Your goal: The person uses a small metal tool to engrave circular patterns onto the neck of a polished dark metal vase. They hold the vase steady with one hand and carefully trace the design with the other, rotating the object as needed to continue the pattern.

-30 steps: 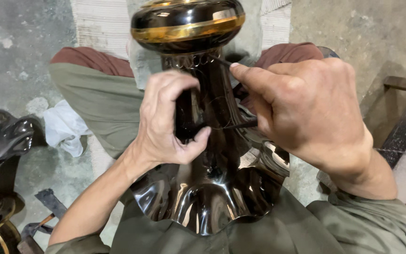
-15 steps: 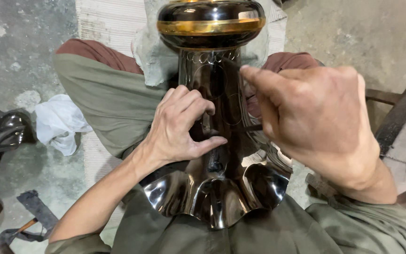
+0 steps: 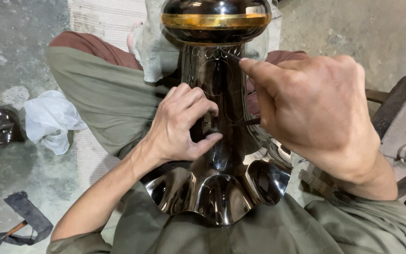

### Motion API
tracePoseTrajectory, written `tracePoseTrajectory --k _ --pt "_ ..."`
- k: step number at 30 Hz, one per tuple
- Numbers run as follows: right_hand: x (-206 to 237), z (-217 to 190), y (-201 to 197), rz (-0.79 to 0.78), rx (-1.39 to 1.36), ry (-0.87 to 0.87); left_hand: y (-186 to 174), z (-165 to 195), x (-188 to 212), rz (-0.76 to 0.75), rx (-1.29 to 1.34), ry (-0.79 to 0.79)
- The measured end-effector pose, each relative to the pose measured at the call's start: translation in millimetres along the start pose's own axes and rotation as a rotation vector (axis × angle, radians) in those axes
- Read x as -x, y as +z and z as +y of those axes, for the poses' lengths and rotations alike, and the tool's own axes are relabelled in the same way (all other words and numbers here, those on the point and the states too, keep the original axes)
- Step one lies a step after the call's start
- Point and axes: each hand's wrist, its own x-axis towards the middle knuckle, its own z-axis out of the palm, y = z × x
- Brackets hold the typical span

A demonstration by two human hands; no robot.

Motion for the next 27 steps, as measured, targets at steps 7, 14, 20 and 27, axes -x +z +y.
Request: tracePoseTrajectory --k 7,14,20,27 --pt "-4.6 -2.8 -2.4 -0.077 0.044 0.032 -1.3 -17.6 8.3 0.107 0.107 -0.066" --pt "-7.3 -5.6 -5.2 -0.067 0.034 0.025 -27.4 -46.6 58.0 0.002 0.131 -0.052" --pt "-4.1 2.6 -0.2 -0.102 0.054 0.005 -47.3 -50.2 131.7 -0.119 -0.181 -0.124" --pt "-3.0 10.2 0.9 -0.085 -0.035 0.037 -28.7 -57.0 148.4 -0.014 -0.111 -0.178"
